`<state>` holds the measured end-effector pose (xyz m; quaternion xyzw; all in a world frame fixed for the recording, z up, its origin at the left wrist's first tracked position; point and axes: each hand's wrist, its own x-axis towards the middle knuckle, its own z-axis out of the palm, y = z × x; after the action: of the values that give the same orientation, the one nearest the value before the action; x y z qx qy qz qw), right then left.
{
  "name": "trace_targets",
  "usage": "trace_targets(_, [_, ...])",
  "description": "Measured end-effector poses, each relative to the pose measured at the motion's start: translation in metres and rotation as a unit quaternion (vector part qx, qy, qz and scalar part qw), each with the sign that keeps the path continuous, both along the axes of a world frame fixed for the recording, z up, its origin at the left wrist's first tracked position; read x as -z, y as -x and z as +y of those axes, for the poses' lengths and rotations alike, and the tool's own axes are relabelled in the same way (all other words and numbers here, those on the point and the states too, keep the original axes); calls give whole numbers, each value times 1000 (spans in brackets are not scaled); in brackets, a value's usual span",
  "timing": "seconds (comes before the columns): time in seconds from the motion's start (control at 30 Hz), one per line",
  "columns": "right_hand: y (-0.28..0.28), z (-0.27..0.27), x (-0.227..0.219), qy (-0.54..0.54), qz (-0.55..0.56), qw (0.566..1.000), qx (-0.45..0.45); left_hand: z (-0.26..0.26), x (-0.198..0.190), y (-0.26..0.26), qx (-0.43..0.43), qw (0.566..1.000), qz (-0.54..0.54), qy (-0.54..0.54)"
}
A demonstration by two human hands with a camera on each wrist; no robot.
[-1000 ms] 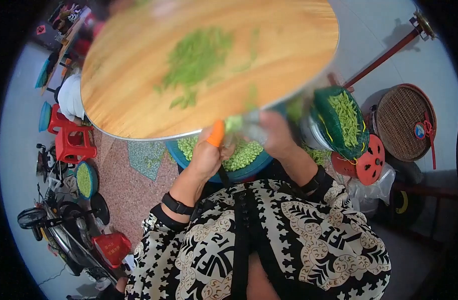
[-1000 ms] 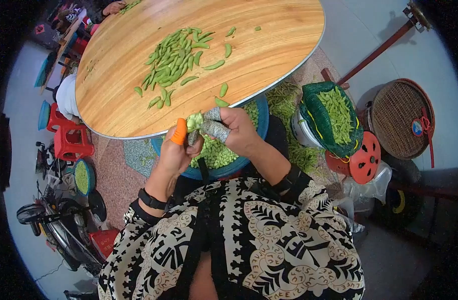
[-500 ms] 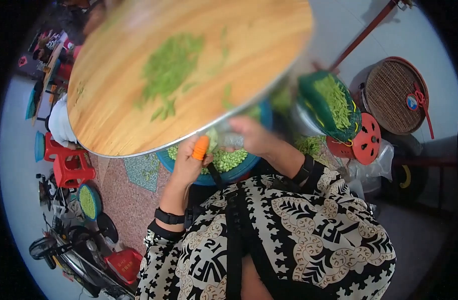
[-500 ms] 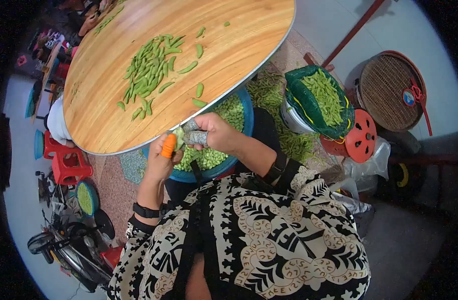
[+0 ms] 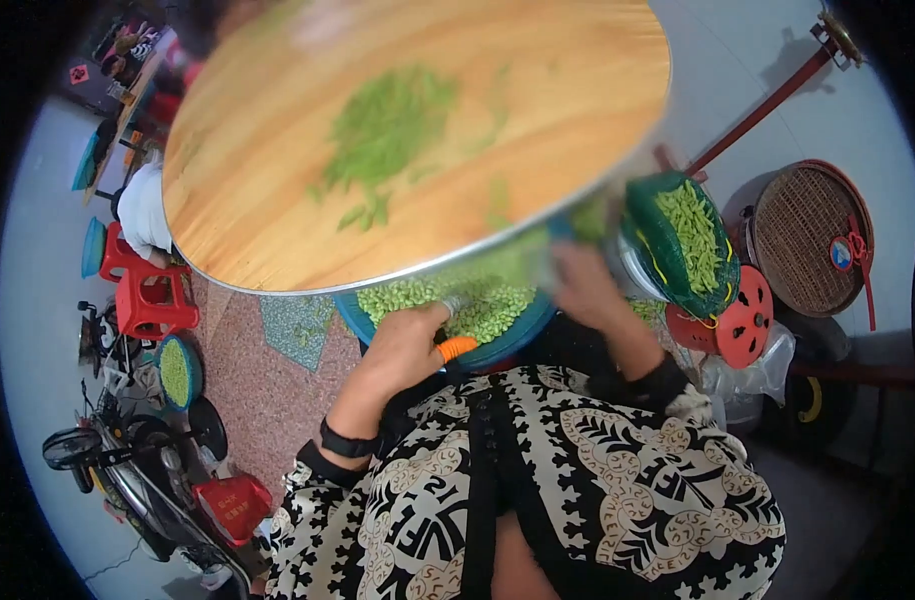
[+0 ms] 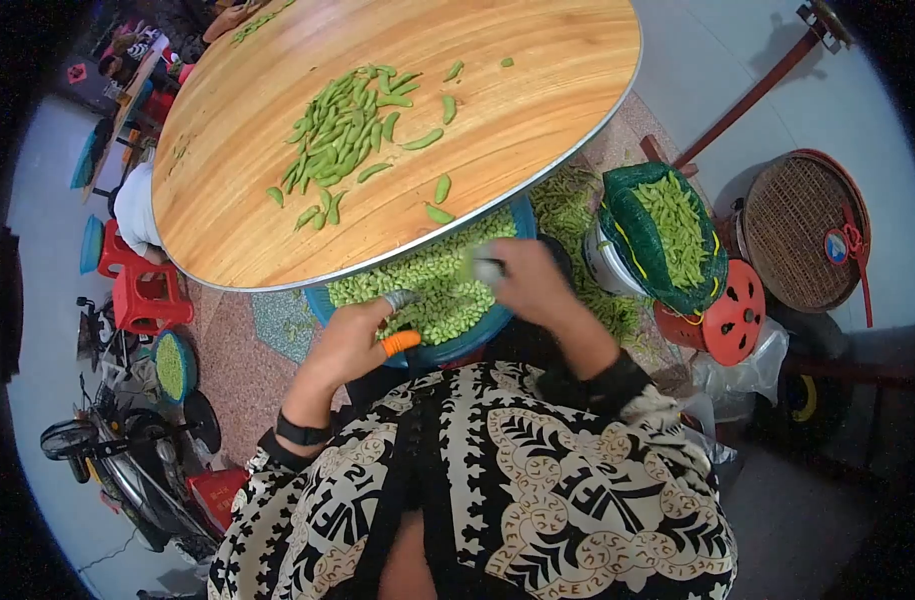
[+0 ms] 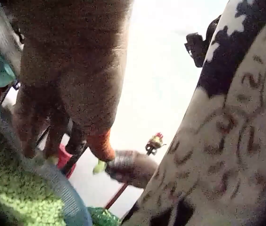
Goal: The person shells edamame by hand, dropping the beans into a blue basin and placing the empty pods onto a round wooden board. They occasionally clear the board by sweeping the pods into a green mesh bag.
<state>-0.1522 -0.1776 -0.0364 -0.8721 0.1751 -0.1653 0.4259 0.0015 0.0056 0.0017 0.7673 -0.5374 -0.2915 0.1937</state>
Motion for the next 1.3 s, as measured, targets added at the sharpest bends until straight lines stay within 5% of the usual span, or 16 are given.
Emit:
trace_targets(0.07, [29,-25,3,104,102,987,64,0,-12,-5,62,983,-113,131])
trace_targets(0.1, [40,-36,0,113,199,969,95,-5,-25,-12,55,982,-157,93])
trace_targets(0.23, [71,-57,20,133,212,957,147,-56,-42,-49,-7,953,-176,247])
trace_targets(0.3, [69,-51,9,14,139,975,171,-91,-39,-65,-17,949,-173,263])
trace_targets(0.5, [43,-26,-1,-24,6,992,128,-169,-24,-70,12,962,-226,150])
trace_targets(0.67, [21,-9,-14,-151,-74,982,90,-177,-24,-66,21,961,-260,86])
trace_targets(0.77, [0,-3,-34,-327,-116,936,57,-155,-42,-65,-53,981,-123,142])
trace_targets(0.8, [-8,-3,-34,-328,-117,936,56,-143,-49,-63,-108,976,79,170])
trace_targets(0.83, [-15,-4,-35,-454,-154,877,7,-131,-53,-59,-158,928,278,191])
trace_targets(0.87, [-23,-3,-35,-571,-185,799,-44,-119,-51,-52,-161,928,277,191])
trace_targets(0.97, [-41,3,-38,-600,-205,771,-58,-84,-44,-30,-158,864,414,241])
trace_targets(1.03, [-46,8,-38,-610,-204,764,-62,-70,-38,-16,-126,884,376,248])
trace_targets(1.07, [-47,12,-42,-573,-191,796,-39,-64,-36,-11,-130,883,378,248])
trace_targets(1.13, [-47,15,-43,-535,-175,826,-16,-56,-34,-5,-122,924,264,250])
trace_targets(1.17, [-47,16,-43,-507,-164,846,-29,-53,-29,-8,-75,957,111,257])
trace_targets(1.3, [-45,22,-44,-470,-145,870,-44,-45,-30,-6,-51,971,-46,231])
